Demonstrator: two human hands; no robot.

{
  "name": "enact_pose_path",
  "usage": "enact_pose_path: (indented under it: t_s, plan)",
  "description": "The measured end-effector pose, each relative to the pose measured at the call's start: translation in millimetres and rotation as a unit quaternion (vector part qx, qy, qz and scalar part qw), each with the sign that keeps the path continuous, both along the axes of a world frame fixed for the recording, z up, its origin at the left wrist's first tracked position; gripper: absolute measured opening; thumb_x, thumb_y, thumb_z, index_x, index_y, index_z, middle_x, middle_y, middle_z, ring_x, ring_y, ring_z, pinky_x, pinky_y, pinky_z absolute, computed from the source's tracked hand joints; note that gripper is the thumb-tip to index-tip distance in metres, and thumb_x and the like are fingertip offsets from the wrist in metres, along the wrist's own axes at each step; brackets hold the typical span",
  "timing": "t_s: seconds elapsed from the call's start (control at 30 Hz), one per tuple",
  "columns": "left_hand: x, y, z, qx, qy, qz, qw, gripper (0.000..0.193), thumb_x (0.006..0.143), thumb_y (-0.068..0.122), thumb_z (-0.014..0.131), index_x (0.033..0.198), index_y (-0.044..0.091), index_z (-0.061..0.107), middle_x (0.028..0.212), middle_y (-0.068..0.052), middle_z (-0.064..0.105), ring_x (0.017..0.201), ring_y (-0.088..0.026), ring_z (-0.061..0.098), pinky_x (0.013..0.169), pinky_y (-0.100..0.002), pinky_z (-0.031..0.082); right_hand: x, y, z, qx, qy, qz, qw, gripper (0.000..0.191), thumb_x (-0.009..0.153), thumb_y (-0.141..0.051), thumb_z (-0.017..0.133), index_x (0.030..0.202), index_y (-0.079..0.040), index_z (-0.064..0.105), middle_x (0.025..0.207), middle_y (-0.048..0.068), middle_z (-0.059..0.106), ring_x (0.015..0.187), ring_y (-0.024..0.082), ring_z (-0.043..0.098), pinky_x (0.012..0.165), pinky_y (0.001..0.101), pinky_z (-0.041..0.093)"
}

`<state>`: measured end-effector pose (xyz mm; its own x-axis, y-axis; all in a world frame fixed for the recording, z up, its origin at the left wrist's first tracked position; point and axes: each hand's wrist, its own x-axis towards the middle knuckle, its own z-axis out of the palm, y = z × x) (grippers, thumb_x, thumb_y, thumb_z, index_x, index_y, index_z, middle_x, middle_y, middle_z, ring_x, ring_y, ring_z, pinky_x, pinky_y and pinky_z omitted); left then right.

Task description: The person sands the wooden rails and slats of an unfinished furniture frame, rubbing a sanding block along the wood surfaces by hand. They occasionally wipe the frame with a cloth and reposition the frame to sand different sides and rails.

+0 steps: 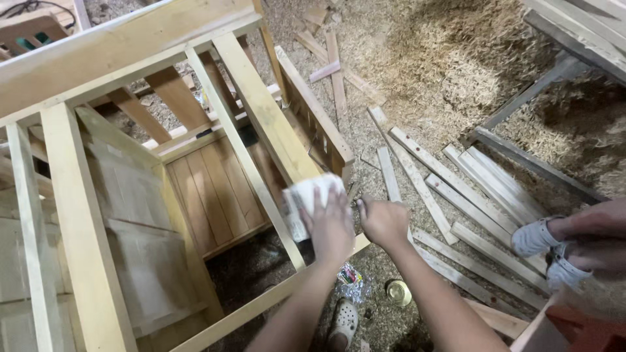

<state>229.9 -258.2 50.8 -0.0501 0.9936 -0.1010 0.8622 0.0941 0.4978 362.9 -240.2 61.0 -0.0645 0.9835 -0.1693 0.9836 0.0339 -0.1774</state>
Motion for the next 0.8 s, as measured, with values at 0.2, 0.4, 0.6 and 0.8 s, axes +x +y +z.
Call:
enact_pose_path:
  t_s: [0.2,0.4,0.6,0.8]
  plan:
    - [-44,67,-18,0.085,-0.068,0.073,0.991,0.044,0.108,0.029,0.045,0.149,0.015,0.055,0.162,-0.009,0.034,0.148,-0.034,0.028,0.124,-0.063,0.006,2,2,-2,0.010,0.031,0.009,0.999,0.034,0.100,-0.043,0.045,0.103,-0.021,0.071,0.076,0.014,0.072,0.074,0.036,0.071,0.074,0.0539,0.051]
    - [-75,130,5,0.131,-0.103,0.100,0.981,0.046,0.104,0.029,0.050,0.145,0.008,0.053,0.151,-0.012,0.052,0.143,-0.031,0.041,0.123,-0.054,0.023,0,1,1,-0.015,0.005,-0.006,1.000,0.035,0.101,-0.044,0.045,0.104,-0.022,0.072,0.076,0.013,0.073,0.073,0.035,0.071,0.076,0.0535,0.050]
    - [8,-13,-3,0.374,0.302,0.119,0.869,0.050,0.109,0.038,0.038,0.158,0.037,0.029,0.154,0.009,0.046,0.131,-0.016,0.061,0.110,-0.041,0.038,1,4,7,-0.050,0.007,-0.002,0.999,0.037,0.102,-0.046,0.044,0.106,-0.023,0.072,0.078,0.013,0.073,0.076,0.033,0.072,0.074,0.0527,0.053]
    - [-25,58,-26,0.041,-0.228,0.222,0.947,0.055,0.105,0.027,0.047,0.157,0.014,0.037,0.167,-0.016,0.027,0.119,-0.035,0.066,0.102,-0.043,0.055,2,4,7,-0.010,0.007,-0.011,1.000,0.033,0.097,-0.042,0.047,0.110,-0.024,0.072,0.084,0.014,0.075,0.082,0.033,0.073,0.079,0.0519,0.053]
